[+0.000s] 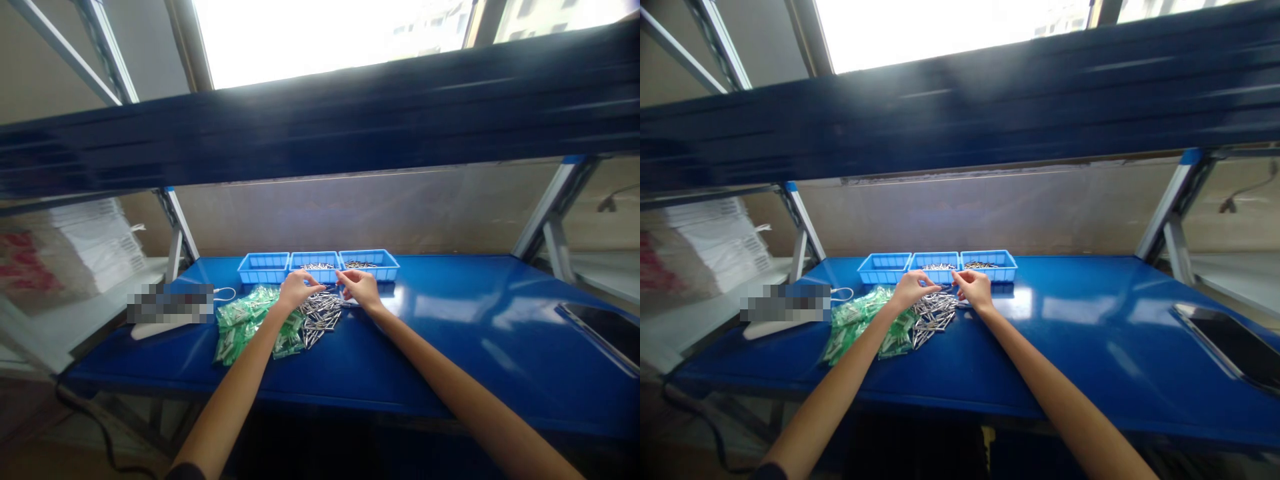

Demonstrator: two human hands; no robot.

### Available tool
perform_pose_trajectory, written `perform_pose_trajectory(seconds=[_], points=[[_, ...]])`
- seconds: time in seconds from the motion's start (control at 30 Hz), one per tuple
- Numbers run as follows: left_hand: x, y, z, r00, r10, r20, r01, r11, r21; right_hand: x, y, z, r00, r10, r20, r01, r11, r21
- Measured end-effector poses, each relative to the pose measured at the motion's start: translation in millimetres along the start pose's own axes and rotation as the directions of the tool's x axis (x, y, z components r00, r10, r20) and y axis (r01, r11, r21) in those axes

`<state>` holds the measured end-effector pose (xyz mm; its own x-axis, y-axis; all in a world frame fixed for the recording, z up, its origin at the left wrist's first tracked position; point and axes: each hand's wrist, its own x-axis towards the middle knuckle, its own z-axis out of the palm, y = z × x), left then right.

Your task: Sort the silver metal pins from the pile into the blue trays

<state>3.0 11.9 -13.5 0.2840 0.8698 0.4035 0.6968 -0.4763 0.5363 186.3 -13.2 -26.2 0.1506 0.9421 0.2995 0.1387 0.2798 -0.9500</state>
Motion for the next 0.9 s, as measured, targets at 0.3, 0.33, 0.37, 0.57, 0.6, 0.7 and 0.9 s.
perform_pose_trajectory(seconds=[0.3, 0.33, 0.37, 0.57, 0.6, 0.7, 0.9], points=[[-1.8, 6.7, -2.7, 1.000, -0.024, 0.005, 0.024, 0.998, 0.058, 0.8, -0.9, -0.1, 1.000, 0.012, -0.012, -0.012, 0.999, -0.053], [-2.0, 7.4, -3.2, 1.000, -0.025, 0.008, 0.024, 0.998, 0.062, 1.1, -0.8, -0.1, 1.000, 0.008, -0.018, -0.009, 0.998, -0.061], [-2.1, 8.2, -3.6, 1.000, -0.027, 0.010, 0.026, 0.997, 0.066, 1.5, -0.7, -0.2, 1.000, 0.001, -0.023, -0.003, 0.998, -0.070], [-5.4, 12.2, -4.9, 0.997, -0.071, -0.024, 0.074, 0.981, 0.177, 3.9, -0.9, -1.2, 1.000, 0.002, -0.013, -0.002, 0.998, -0.057], [-6.1, 12.4, -4.9, 0.996, -0.081, -0.034, 0.087, 0.974, 0.210, 4.2, -1.6, -1.3, 1.000, 0.013, 0.008, -0.013, 0.999, -0.036], [-7.7, 12.1, -4.8, 0.994, -0.098, -0.040, 0.105, 0.952, 0.288, 5.4, -5.8, -1.1, 0.996, 0.044, 0.083, -0.046, 0.999, 0.018], [-7.5, 12.0, -5.4, 0.994, -0.107, -0.010, 0.105, 0.941, 0.321, 6.2, -18.3, -1.3, 0.983, 0.022, 0.183, -0.051, 0.986, 0.159]])
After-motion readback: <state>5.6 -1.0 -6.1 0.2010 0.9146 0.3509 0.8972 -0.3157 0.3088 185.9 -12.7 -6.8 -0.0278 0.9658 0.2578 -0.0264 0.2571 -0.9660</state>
